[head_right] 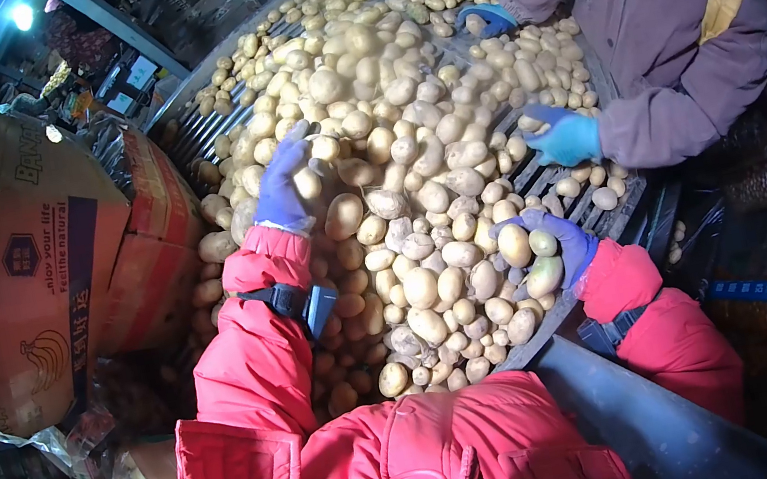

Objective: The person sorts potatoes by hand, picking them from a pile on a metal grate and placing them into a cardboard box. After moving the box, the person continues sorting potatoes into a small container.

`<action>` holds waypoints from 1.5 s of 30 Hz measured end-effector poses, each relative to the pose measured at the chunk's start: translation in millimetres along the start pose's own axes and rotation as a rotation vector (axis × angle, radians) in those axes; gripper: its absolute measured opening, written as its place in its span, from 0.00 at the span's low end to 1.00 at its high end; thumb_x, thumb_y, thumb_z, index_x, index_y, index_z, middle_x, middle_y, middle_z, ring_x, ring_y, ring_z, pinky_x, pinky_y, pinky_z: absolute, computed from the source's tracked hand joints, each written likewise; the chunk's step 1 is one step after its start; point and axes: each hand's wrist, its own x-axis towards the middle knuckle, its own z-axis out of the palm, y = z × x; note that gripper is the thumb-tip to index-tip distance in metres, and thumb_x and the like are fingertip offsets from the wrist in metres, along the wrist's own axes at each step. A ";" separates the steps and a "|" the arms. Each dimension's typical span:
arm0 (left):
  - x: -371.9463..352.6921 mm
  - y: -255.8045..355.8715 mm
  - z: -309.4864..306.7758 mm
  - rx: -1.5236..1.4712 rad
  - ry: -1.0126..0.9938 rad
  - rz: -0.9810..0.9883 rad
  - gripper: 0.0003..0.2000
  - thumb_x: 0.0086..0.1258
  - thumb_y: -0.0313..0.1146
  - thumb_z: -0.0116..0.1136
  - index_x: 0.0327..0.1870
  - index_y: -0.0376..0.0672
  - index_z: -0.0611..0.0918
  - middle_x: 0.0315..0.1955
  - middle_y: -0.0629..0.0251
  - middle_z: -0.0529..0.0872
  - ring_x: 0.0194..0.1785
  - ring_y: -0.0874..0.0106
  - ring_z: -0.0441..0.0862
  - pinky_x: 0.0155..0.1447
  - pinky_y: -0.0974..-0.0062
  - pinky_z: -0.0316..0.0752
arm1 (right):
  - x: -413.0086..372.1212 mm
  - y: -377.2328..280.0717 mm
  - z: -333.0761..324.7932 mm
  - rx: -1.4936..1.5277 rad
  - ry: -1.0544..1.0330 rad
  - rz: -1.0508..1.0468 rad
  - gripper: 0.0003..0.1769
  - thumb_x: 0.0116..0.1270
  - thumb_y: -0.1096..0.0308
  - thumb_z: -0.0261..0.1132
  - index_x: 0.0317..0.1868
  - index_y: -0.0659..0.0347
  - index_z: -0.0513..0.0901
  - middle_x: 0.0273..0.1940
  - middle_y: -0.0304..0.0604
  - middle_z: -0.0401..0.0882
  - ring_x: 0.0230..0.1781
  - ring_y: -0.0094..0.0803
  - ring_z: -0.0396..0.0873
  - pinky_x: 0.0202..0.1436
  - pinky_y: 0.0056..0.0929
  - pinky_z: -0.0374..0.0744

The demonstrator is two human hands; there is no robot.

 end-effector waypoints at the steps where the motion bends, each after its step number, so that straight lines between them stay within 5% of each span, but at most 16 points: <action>1: 10.5 -1.1 -3.8 0.184 0.040 0.078 0.23 0.73 0.22 0.58 0.70 0.33 0.78 0.58 0.55 0.86 0.54 0.69 0.86 0.44 0.77 0.83 | 0.4 0.5 0.6 0.031 -0.004 0.014 0.34 0.81 0.40 0.51 0.71 0.58 0.76 0.53 0.52 0.83 0.44 0.43 0.84 0.52 0.56 0.87; 4: 39.7 -7.1 2.4 0.537 0.083 0.025 0.20 0.71 0.23 0.57 0.65 0.35 0.84 0.46 0.58 0.89 0.39 0.75 0.85 0.43 0.80 0.79 | 0.2 -0.3 1.7 0.043 -0.032 0.026 0.34 0.80 0.40 0.52 0.71 0.59 0.75 0.53 0.53 0.83 0.45 0.45 0.85 0.53 0.57 0.87; 9: 86.3 -13.2 22.6 1.388 -0.017 -0.013 0.27 0.60 0.25 0.65 0.65 0.47 0.86 0.44 0.57 0.92 0.47 0.64 0.90 0.48 0.67 0.84 | -5.0 1.7 4.1 0.009 0.021 0.001 0.33 0.81 0.41 0.52 0.70 0.59 0.75 0.54 0.52 0.83 0.48 0.46 0.85 0.53 0.54 0.87; 15: 86.1 -23.1 31.3 1.244 -0.368 -0.109 0.29 0.61 0.25 0.67 0.68 0.47 0.83 0.42 0.62 0.91 0.45 0.67 0.89 0.45 0.70 0.83 | -12.3 12.8 -6.8 -0.193 -0.002 -0.126 0.22 0.81 0.59 0.58 0.69 0.59 0.74 0.54 0.48 0.82 0.49 0.39 0.85 0.51 0.44 0.89; 17: 66.1 -33.9 36.1 0.863 -0.341 -0.336 0.25 0.65 0.26 0.66 0.66 0.46 0.84 0.39 0.64 0.90 0.42 0.71 0.87 0.46 0.71 0.83 | -13.0 4.2 -2.9 0.218 -0.058 0.036 0.21 0.79 0.66 0.60 0.69 0.59 0.74 0.54 0.47 0.82 0.49 0.37 0.84 0.51 0.42 0.90; 18: 57.4 -40.8 40.3 1.220 -0.578 0.156 0.22 0.65 0.26 0.67 0.63 0.45 0.85 0.40 0.65 0.90 0.42 0.73 0.87 0.47 0.71 0.83 | -11.6 5.0 -3.6 0.283 -0.076 0.056 0.21 0.79 0.68 0.60 0.69 0.59 0.74 0.54 0.47 0.82 0.49 0.37 0.84 0.51 0.41 0.90; 19: 39.1 -33.8 63.9 1.190 -0.530 0.053 0.23 0.63 0.26 0.67 0.62 0.45 0.86 0.42 0.65 0.90 0.43 0.71 0.86 0.48 0.70 0.82 | -10.3 5.9 -4.2 0.348 -0.094 0.078 0.21 0.78 0.69 0.61 0.69 0.59 0.73 0.54 0.47 0.82 0.48 0.37 0.84 0.50 0.41 0.90; 22: 27.5 -79.9 74.5 1.039 -0.503 0.108 0.22 0.60 0.26 0.66 0.58 0.44 0.87 0.40 0.66 0.90 0.43 0.71 0.84 0.48 0.68 0.81 | -2.9 20.4 -18.8 0.079 -0.122 -0.028 0.21 0.79 0.67 0.60 0.69 0.59 0.74 0.54 0.47 0.83 0.48 0.37 0.85 0.50 0.42 0.90; 23: 23.1 -95.8 69.2 0.681 -0.505 -0.277 0.23 0.60 0.24 0.65 0.59 0.48 0.87 0.38 0.67 0.88 0.40 0.72 0.84 0.46 0.71 0.81 | 0.4 22.8 -22.9 -0.042 -0.136 -0.050 0.21 0.79 0.67 0.59 0.69 0.59 0.74 0.53 0.48 0.83 0.47 0.38 0.85 0.50 0.42 0.90; 26: 6.4 -110.7 71.1 1.029 -0.611 0.025 0.21 0.66 0.22 0.63 0.60 0.50 0.88 0.30 0.73 0.86 0.33 0.75 0.82 0.41 0.77 0.80 | -9.2 7.1 -3.5 -0.029 -0.027 -0.058 0.23 0.81 0.56 0.57 0.68 0.60 0.76 0.52 0.47 0.84 0.45 0.38 0.85 0.49 0.40 0.88; 27: 2.0 -81.8 81.8 0.728 -0.445 -0.286 0.14 0.69 0.28 0.66 0.54 0.49 0.90 0.30 0.72 0.88 0.34 0.75 0.84 0.44 0.74 0.82 | -9.6 7.1 -7.4 0.137 -0.030 0.005 0.25 0.81 0.53 0.56 0.68 0.61 0.76 0.51 0.47 0.84 0.45 0.39 0.85 0.49 0.40 0.87; 29: 45.1 -80.4 61.0 0.807 -0.320 0.014 0.08 0.71 0.30 0.69 0.47 0.42 0.91 0.34 0.72 0.90 0.38 0.78 0.82 0.48 0.74 0.82 | -11.1 4.1 -4.4 0.271 0.073 0.085 0.32 0.81 0.43 0.52 0.68 0.62 0.78 0.50 0.46 0.85 0.45 0.39 0.85 0.49 0.40 0.86; 31: 75.0 -53.4 47.4 1.343 -0.222 0.795 0.08 0.62 0.23 0.65 0.39 0.47 0.90 0.43 0.61 0.89 0.45 0.62 0.88 0.51 0.66 0.83 | -13.8 3.2 -4.9 0.343 0.076 0.083 0.29 0.82 0.48 0.52 0.68 0.62 0.77 0.50 0.46 0.84 0.46 0.38 0.84 0.49 0.38 0.86; 34: 110.0 -59.9 31.0 1.963 -0.247 0.490 0.08 0.69 0.32 0.60 0.43 0.50 0.90 0.52 0.55 0.86 0.54 0.51 0.86 0.57 0.58 0.83 | -16.6 2.5 -2.4 0.117 0.085 -0.012 0.23 0.83 0.56 0.52 0.68 0.61 0.77 0.50 0.46 0.84 0.47 0.37 0.84 0.49 0.37 0.86; 38: 134.4 -73.1 31.4 2.112 -0.486 0.354 0.12 0.73 0.38 0.57 0.51 0.53 0.89 0.52 0.56 0.86 0.56 0.51 0.85 0.60 0.54 0.81 | -22.5 6.7 -9.4 0.053 0.069 -0.065 0.19 0.83 0.67 0.51 0.68 0.61 0.77 0.51 0.46 0.83 0.47 0.37 0.83 0.49 0.36 0.86; 45: 138.1 -82.5 64.3 2.117 -0.205 0.016 0.23 0.75 0.57 0.53 0.59 0.49 0.80 0.51 0.48 0.89 0.59 0.49 0.86 0.61 0.46 0.77 | -17.0 31.0 -41.0 0.393 0.034 0.048 0.31 0.79 0.44 0.54 0.68 0.61 0.77 0.51 0.49 0.81 0.43 0.42 0.81 0.48 0.50 0.84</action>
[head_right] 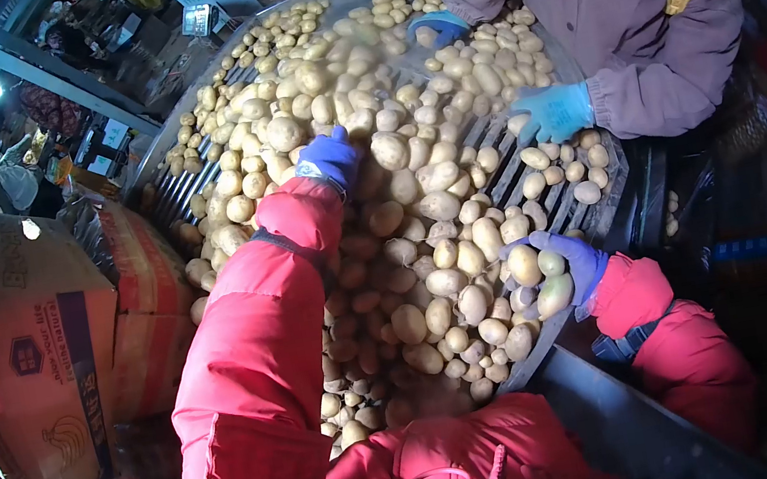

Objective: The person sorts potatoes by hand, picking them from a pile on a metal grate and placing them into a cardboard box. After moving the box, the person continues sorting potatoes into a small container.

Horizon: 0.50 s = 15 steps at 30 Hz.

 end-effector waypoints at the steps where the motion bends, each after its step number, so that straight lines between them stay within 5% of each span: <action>1: -0.2 2.4 1.2 -0.007 0.004 -0.021 0.24 0.75 0.57 0.53 0.60 0.50 0.80 0.52 0.47 0.89 0.59 0.48 0.86 0.61 0.46 0.77 | -2.1 -0.6 4.1 -0.028 0.019 -0.012 0.30 0.79 0.45 0.54 0.68 0.60 0.77 0.51 0.48 0.81 0.43 0.42 0.81 0.48 0.50 0.84; 7: -7.2 14.8 -0.1 -0.091 0.030 -0.166 0.27 0.76 0.59 0.52 0.63 0.48 0.80 0.53 0.44 0.87 0.58 0.45 0.85 0.61 0.49 0.80 | -11.0 -10.6 24.7 -0.001 0.043 -0.005 0.27 0.79 0.47 0.54 0.64 0.60 0.79 0.49 0.45 0.79 0.42 0.41 0.79 0.48 0.48 0.83; 15: -23.7 -0.3 -2.5 -0.049 0.078 0.026 0.25 0.79 0.56 0.51 0.60 0.43 0.78 0.53 0.41 0.86 0.56 0.45 0.86 0.58 0.48 0.81 | -6.9 -7.0 19.9 0.006 0.023 0.001 0.27 0.80 0.47 0.52 0.65 0.59 0.79 0.49 0.46 0.81 0.42 0.40 0.80 0.46 0.48 0.85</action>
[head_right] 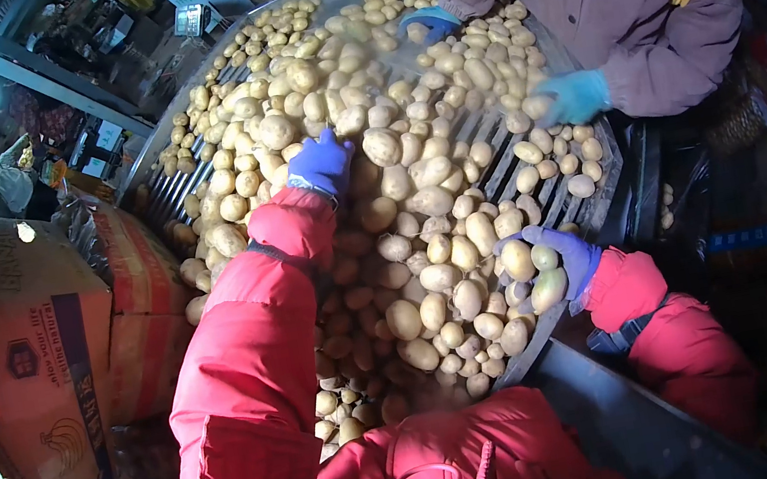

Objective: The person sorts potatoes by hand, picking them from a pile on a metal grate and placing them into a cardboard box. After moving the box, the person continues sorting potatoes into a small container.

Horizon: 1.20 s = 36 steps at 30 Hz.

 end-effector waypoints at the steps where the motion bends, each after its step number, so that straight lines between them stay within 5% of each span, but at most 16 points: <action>1: -0.8 -0.4 1.7 0.003 0.008 0.004 0.25 0.78 0.57 0.52 0.60 0.44 0.79 0.52 0.43 0.86 0.56 0.46 0.86 0.59 0.49 0.81 | 7.5 5.1 -14.2 0.002 -0.011 0.011 0.27 0.80 0.47 0.52 0.65 0.59 0.79 0.49 0.46 0.81 0.42 0.40 0.80 0.46 0.48 0.85; 8: -4.6 0.0 12.0 -0.015 0.074 -0.015 0.26 0.77 0.58 0.53 0.62 0.45 0.78 0.55 0.43 0.85 0.55 0.46 0.86 0.59 0.48 0.81 | 5.1 3.9 -6.0 -0.030 0.025 0.028 0.24 0.80 0.49 0.54 0.63 0.57 0.80 0.48 0.46 0.83 0.41 0.39 0.82 0.47 0.46 0.85; 11: -3.8 -5.8 10.9 -0.141 0.084 0.004 0.24 0.77 0.54 0.51 0.61 0.45 0.81 0.54 0.39 0.85 0.56 0.40 0.84 0.61 0.46 0.79 | -0.7 11.7 -2.1 -0.590 0.072 -0.299 0.20 0.80 0.54 0.60 0.63 0.56 0.79 0.49 0.45 0.84 0.41 0.41 0.84 0.47 0.40 0.86; 12: 3.0 -4.9 4.1 -0.193 -0.036 0.061 0.22 0.77 0.52 0.50 0.57 0.45 0.83 0.50 0.38 0.87 0.55 0.39 0.84 0.61 0.44 0.78 | 2.8 13.0 -6.4 -0.511 0.051 -0.281 0.22 0.79 0.53 0.61 0.65 0.55 0.79 0.50 0.46 0.84 0.42 0.41 0.84 0.49 0.43 0.86; 15: 24.3 -25.1 44.1 -0.223 0.137 0.124 0.19 0.75 0.49 0.52 0.51 0.42 0.83 0.47 0.37 0.87 0.53 0.39 0.84 0.57 0.42 0.79 | 9.4 8.8 -25.2 0.181 -0.005 0.057 0.27 0.76 0.50 0.65 0.69 0.53 0.78 0.52 0.49 0.84 0.45 0.44 0.84 0.54 0.51 0.88; 18: 17.2 -18.2 29.8 -0.016 0.009 -0.015 0.26 0.76 0.54 0.52 0.66 0.46 0.74 0.54 0.36 0.84 0.56 0.38 0.84 0.58 0.43 0.81 | -19.9 -13.4 25.9 0.018 0.259 0.074 0.26 0.79 0.47 0.62 0.67 0.55 0.80 0.52 0.48 0.85 0.45 0.44 0.85 0.50 0.48 0.87; 21: 17.8 -28.2 23.7 0.021 -0.075 0.033 0.27 0.79 0.56 0.49 0.69 0.47 0.71 0.60 0.30 0.78 0.59 0.36 0.83 0.60 0.45 0.81 | -11.2 -5.7 5.4 0.063 0.212 0.081 0.28 0.78 0.46 0.62 0.69 0.54 0.78 0.54 0.48 0.84 0.48 0.46 0.85 0.51 0.52 0.87; 22: 16.1 -33.4 23.6 0.034 -0.060 0.080 0.24 0.80 0.53 0.51 0.66 0.46 0.73 0.61 0.35 0.78 0.59 0.37 0.82 0.61 0.45 0.81 | -11.8 -7.7 6.7 0.059 0.175 0.043 0.29 0.78 0.46 0.63 0.70 0.54 0.78 0.54 0.48 0.83 0.49 0.46 0.85 0.51 0.54 0.87; 23: 11.8 -39.4 7.9 0.263 -0.100 0.436 0.20 0.79 0.50 0.52 0.59 0.44 0.79 0.59 0.42 0.81 0.58 0.40 0.82 0.61 0.45 0.80 | -18.7 -11.1 17.2 0.045 0.187 0.008 0.28 0.79 0.49 0.62 0.72 0.54 0.75 0.56 0.48 0.82 0.53 0.46 0.84 0.51 0.55 0.87; 24: 40.2 -72.7 55.4 0.120 0.018 0.323 0.18 0.76 0.48 0.55 0.54 0.44 0.85 0.55 0.49 0.83 0.57 0.44 0.82 0.60 0.47 0.81 | -19.4 -9.6 12.5 -0.019 0.152 -0.024 0.28 0.80 0.51 0.61 0.74 0.54 0.73 0.58 0.49 0.81 0.56 0.47 0.84 0.52 0.55 0.87; 26: -5.1 -37.6 -14.2 -0.018 0.078 0.366 0.19 0.68 0.45 0.66 0.53 0.43 0.87 0.53 0.51 0.83 0.56 0.48 0.83 0.60 0.54 0.81 | -16.9 -9.1 1.8 -0.015 0.123 -0.004 0.29 0.82 0.55 0.58 0.77 0.55 0.68 0.63 0.49 0.79 0.61 0.49 0.82 0.55 0.57 0.88; 28: -16.1 -41.9 -32.4 -0.262 0.180 0.377 0.23 0.60 0.43 0.74 0.55 0.44 0.87 0.50 0.53 0.84 0.53 0.53 0.85 0.58 0.59 0.83 | -14.6 -2.2 -4.4 0.109 0.095 -0.062 0.34 0.71 0.49 0.73 0.71 0.54 0.76 0.57 0.45 0.82 0.50 0.44 0.84 0.53 0.55 0.88; 29: -24.1 -44.7 -38.1 -0.385 0.231 0.384 0.25 0.56 0.42 0.78 0.56 0.44 0.87 0.48 0.54 0.84 0.51 0.55 0.86 0.57 0.62 0.83 | -15.1 3.9 -7.0 0.025 0.042 -0.181 0.39 0.65 0.56 0.79 0.73 0.55 0.73 0.60 0.44 0.81 0.54 0.41 0.84 0.57 0.53 0.88; 30: -37.9 -39.3 -48.0 -0.470 0.327 0.446 0.28 0.53 0.37 0.82 0.57 0.42 0.86 0.45 0.61 0.85 0.47 0.63 0.86 0.54 0.68 0.83 | -15.5 7.3 -7.0 -0.032 -0.001 -0.235 0.39 0.66 0.58 0.78 0.74 0.56 0.72 0.61 0.45 0.81 0.56 0.42 0.83 0.59 0.53 0.87; 33: -102.9 -29.1 -70.9 -0.925 0.257 0.361 0.28 0.53 0.35 0.83 0.56 0.40 0.86 0.48 0.59 0.85 0.51 0.64 0.84 0.57 0.68 0.81 | -25.9 6.4 -16.6 -0.199 -0.044 -0.343 0.40 0.68 0.63 0.76 0.77 0.57 0.69 0.65 0.46 0.80 0.62 0.44 0.82 0.65 0.53 0.84; 36: -190.1 -10.6 -104.0 -1.102 0.252 0.368 0.27 0.58 0.29 0.81 0.59 0.36 0.84 0.46 0.65 0.86 0.47 0.73 0.85 0.49 0.75 0.82 | -49.7 -3.0 -21.1 0.182 0.032 -0.180 0.29 0.77 0.42 0.62 0.66 0.55 0.80 0.53 0.50 0.87 0.51 0.49 0.86 0.56 0.55 0.86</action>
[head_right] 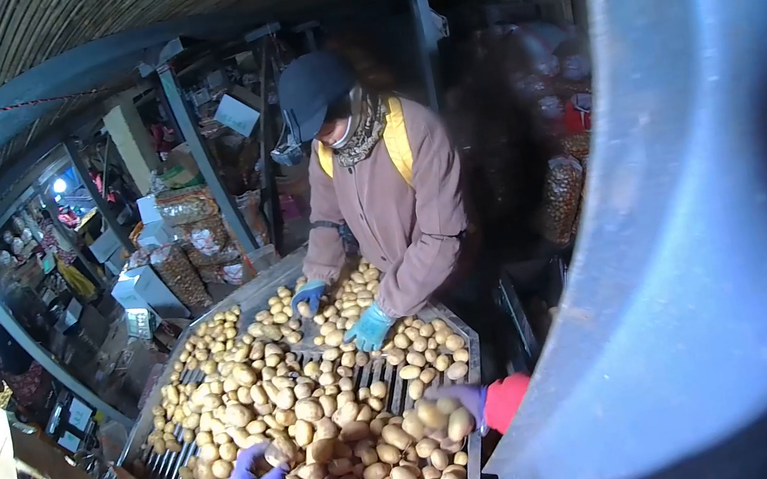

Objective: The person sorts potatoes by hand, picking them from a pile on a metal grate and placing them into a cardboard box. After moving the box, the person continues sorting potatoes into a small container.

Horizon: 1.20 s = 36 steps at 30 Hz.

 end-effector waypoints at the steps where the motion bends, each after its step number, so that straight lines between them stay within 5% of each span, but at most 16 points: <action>1: -18.0 11.0 -2.4 -0.108 -0.022 -0.114 0.27 0.59 0.27 0.80 0.60 0.35 0.83 0.45 0.65 0.86 0.44 0.74 0.85 0.47 0.77 0.82 | -11.4 -7.2 1.5 -0.005 0.008 -0.017 0.29 0.77 0.42 0.62 0.65 0.55 0.81 0.52 0.50 0.87 0.51 0.49 0.86 0.56 0.54 0.86; 3: -55.3 22.8 -2.2 -0.273 -0.017 -0.236 0.26 0.61 0.23 0.77 0.61 0.32 0.81 0.43 0.61 0.88 0.37 0.75 0.86 0.41 0.78 0.83 | -35.7 -13.4 -1.5 -0.034 -0.006 -0.079 0.28 0.77 0.42 0.62 0.64 0.55 0.81 0.52 0.50 0.87 0.50 0.49 0.86 0.55 0.53 0.86; 7: -112.3 34.1 13.3 -0.503 -0.035 -0.426 0.29 0.64 0.23 0.74 0.68 0.30 0.78 0.50 0.55 0.90 0.45 0.69 0.90 0.45 0.74 0.87 | -91.3 -7.6 -17.1 -0.027 -0.033 -0.183 0.28 0.77 0.42 0.62 0.62 0.55 0.82 0.50 0.50 0.87 0.49 0.48 0.86 0.54 0.52 0.86; 12: -155.3 47.8 47.3 -0.548 -0.237 -0.459 0.25 0.68 0.25 0.71 0.67 0.33 0.80 0.51 0.56 0.90 0.45 0.68 0.91 0.43 0.73 0.87 | -169.2 29.4 -39.3 0.022 -0.056 -0.306 0.28 0.77 0.41 0.62 0.60 0.56 0.83 0.48 0.51 0.88 0.47 0.47 0.86 0.54 0.49 0.86; 14: -171.0 62.3 57.3 -0.499 -0.383 -0.395 0.26 0.69 0.25 0.70 0.68 0.32 0.79 0.52 0.57 0.90 0.46 0.68 0.90 0.44 0.73 0.87 | -221.6 68.2 -20.3 0.018 0.105 -0.377 0.26 0.75 0.46 0.64 0.60 0.58 0.83 0.46 0.51 0.88 0.47 0.48 0.85 0.56 0.49 0.84; 17: -196.7 60.9 76.2 -0.592 -0.521 -0.477 0.27 0.69 0.26 0.71 0.68 0.30 0.78 0.52 0.57 0.89 0.47 0.69 0.89 0.48 0.73 0.86 | -233.5 122.8 -101.1 -0.347 0.053 -0.679 0.27 0.66 0.62 0.66 0.65 0.57 0.79 0.50 0.48 0.86 0.50 0.52 0.83 0.63 0.65 0.78; 19: -211.6 57.5 88.0 -0.555 -0.592 -0.504 0.27 0.69 0.26 0.71 0.68 0.30 0.78 0.53 0.57 0.89 0.48 0.68 0.89 0.49 0.72 0.86 | -265.4 157.2 -83.3 0.154 0.231 -0.566 0.30 0.63 0.65 0.67 0.67 0.54 0.77 0.56 0.47 0.83 0.48 0.53 0.83 0.61 0.72 0.77; 22: -233.3 61.3 114.8 -0.579 -0.706 -0.544 0.26 0.69 0.27 0.69 0.68 0.30 0.79 0.54 0.55 0.89 0.51 0.63 0.90 0.54 0.67 0.85 | -294.0 213.2 -128.8 0.457 -0.131 -0.458 0.25 0.73 0.48 0.64 0.63 0.52 0.81 0.50 0.50 0.86 0.43 0.52 0.85 0.57 0.63 0.83; 25: -247.1 94.5 146.8 -0.543 -0.838 -0.565 0.25 0.71 0.29 0.66 0.68 0.32 0.79 0.56 0.52 0.89 0.53 0.60 0.90 0.57 0.64 0.85 | -322.1 262.2 -155.6 0.572 -0.142 -0.485 0.29 0.73 0.38 0.63 0.59 0.52 0.85 0.52 0.64 0.85 0.42 0.54 0.86 0.55 0.61 0.82; 27: -255.0 98.9 171.8 -0.428 -0.854 -0.624 0.24 0.71 0.26 0.63 0.68 0.31 0.79 0.58 0.50 0.88 0.53 0.60 0.90 0.57 0.65 0.85 | -343.7 289.5 -152.9 0.683 -0.065 -0.547 0.30 0.72 0.37 0.62 0.55 0.55 0.86 0.46 0.58 0.85 0.43 0.52 0.83 0.49 0.52 0.83; 30: -272.1 99.5 210.5 -0.513 -0.936 -0.607 0.25 0.69 0.25 0.60 0.69 0.29 0.78 0.58 0.52 0.88 0.55 0.65 0.89 0.58 0.68 0.85 | -394.6 317.9 -114.2 0.828 0.132 -0.710 0.22 0.73 0.46 0.68 0.54 0.56 0.84 0.50 0.41 0.84 0.49 0.48 0.80 0.45 0.44 0.82; 32: -282.1 101.2 232.1 -0.461 -1.045 -0.647 0.24 0.71 0.28 0.60 0.68 0.31 0.79 0.55 0.55 0.89 0.51 0.66 0.89 0.55 0.68 0.85 | -395.2 352.7 -153.6 0.919 0.347 -0.731 0.25 0.75 0.41 0.63 0.54 0.53 0.84 0.47 0.53 0.84 0.44 0.47 0.83 0.45 0.47 0.83; 34: -302.7 83.4 263.9 -0.708 -1.096 -0.736 0.24 0.69 0.31 0.66 0.66 0.32 0.80 0.47 0.60 0.89 0.41 0.70 0.85 0.46 0.71 0.81 | -415.1 389.4 -183.9 0.839 0.437 -0.604 0.27 0.71 0.38 0.66 0.55 0.51 0.84 0.47 0.44 0.84 0.47 0.46 0.83 0.53 0.53 0.81; 36: -310.1 78.7 274.7 -0.485 -1.163 -0.729 0.28 0.69 0.39 0.69 0.67 0.33 0.80 0.52 0.58 0.89 0.48 0.66 0.88 0.52 0.67 0.83 | -422.1 433.5 -214.0 0.887 0.353 -0.653 0.28 0.69 0.37 0.66 0.55 0.50 0.84 0.46 0.42 0.84 0.45 0.44 0.83 0.54 0.55 0.80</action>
